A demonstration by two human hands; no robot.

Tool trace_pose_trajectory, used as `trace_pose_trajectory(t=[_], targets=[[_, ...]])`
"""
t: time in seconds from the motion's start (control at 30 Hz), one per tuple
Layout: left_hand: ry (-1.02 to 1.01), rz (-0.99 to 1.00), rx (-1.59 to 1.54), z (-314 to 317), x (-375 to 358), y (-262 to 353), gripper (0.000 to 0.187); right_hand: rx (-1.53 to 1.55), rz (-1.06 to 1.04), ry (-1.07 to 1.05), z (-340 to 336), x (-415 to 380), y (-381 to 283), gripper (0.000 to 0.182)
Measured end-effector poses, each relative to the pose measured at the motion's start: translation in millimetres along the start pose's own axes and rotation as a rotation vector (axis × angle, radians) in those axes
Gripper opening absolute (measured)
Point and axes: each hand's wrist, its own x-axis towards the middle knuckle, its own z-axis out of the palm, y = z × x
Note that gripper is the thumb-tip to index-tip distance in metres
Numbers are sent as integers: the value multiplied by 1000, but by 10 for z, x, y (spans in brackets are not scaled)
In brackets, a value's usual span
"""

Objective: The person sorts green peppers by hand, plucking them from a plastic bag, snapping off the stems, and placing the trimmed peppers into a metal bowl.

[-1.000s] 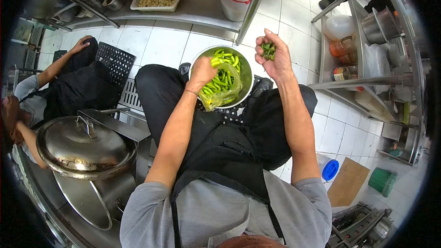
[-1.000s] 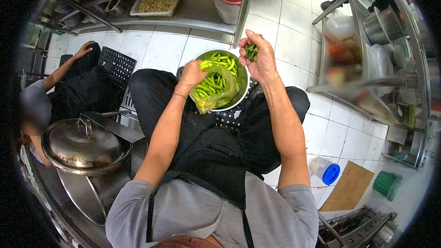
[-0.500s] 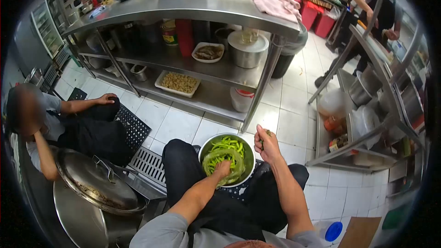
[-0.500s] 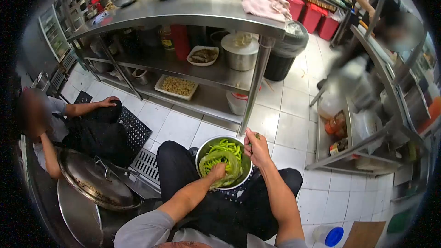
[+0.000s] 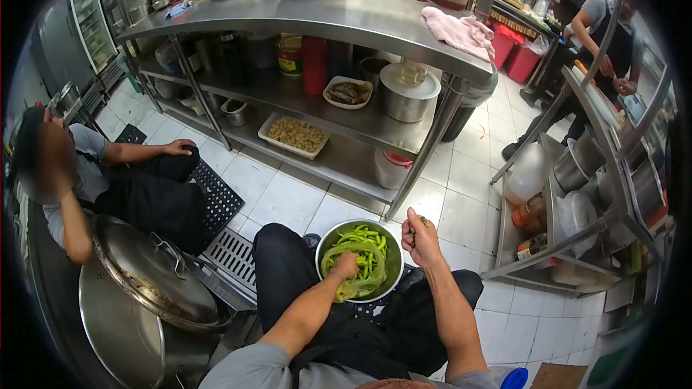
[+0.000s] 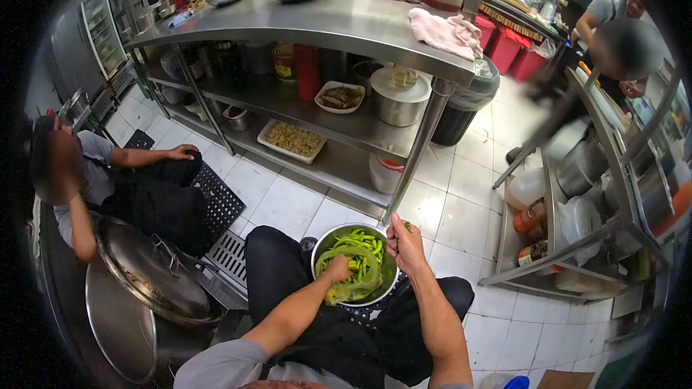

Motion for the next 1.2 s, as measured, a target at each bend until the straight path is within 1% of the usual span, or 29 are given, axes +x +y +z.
trace_pose_trajectory(t=[0.1, 0.2, 0.3, 0.37, 0.43, 0.47, 0.5, 0.57, 0.6, 0.63, 0.67, 0.77, 0.8, 0.9, 0.97, 1.1, 1.17, 1.2], targets=[[-86, 73, -88, -276, 70, 67, 48, 0, 2, -7, 13, -2, 19, 37], [-44, 267, -136, -622, 104, 195, 51, 9, 8, -21, 29, 0, 27, 37], [-145, 102, -483, -1370, -8, 675, 50, 78, 44, -32, 26, -14, -32, 36], [-291, 107, -853, -1916, -104, 1038, 36, 139, 78, -50, 24, -12, -46, 36], [-287, 240, -899, -2241, -47, 1218, 27, 188, 107, -74, -7, -9, -46, 34], [-246, 239, -899, -2414, -77, 1350, 25, 174, 103, -46, 0, -18, -44, 29], [-230, 226, -844, -2595, -119, 1459, 26, 116, 92, -49, 5, -20, -37, 27], [-196, 241, -796, -2599, -12, 1418, 26, 6, 59, -49, 19, -22, -10, 25], [-171, 281, -800, -2595, -37, 1440, 26, -36, 81, -4, 62, -29, -16, 27], [-146, 318, -808, -2547, -86, 1444, 25, -48, 63, -13, 91, -43, 4, 30], [-162, 242, -779, -2435, -69, 1390, 24, -52, 73, -10, 98, -39, 36, 30], [-176, 356, -896, -2088, 3, 1331, 25, -110, 85, -20, 82, -6, 88, 30], [-213, 325, -882, -2172, -43, 1403, 26, -116, 80, -18, 102, -34, 67, 29], [-310, 281, -832, -2229, 1, 1367, 26, -144, 44, -17, 94, 10, 51, 24], [-346, 272, -868, -2195, 31, 1297, 26, -138, 49, -20, 63, 40, 106, 21], [-422, 273, -855, -2422, -127, 1408, 29, -91, 60, -41, 86, 62, 164, 19], [-386, 268, -890, -2403, -154, 1392, 29, -76, 88, -48, 133, 45, 146, 20], [-367, 265, -906, -2395, -169, 1385, 29, -76, 67, -47, 134, 41, 145, 20]])
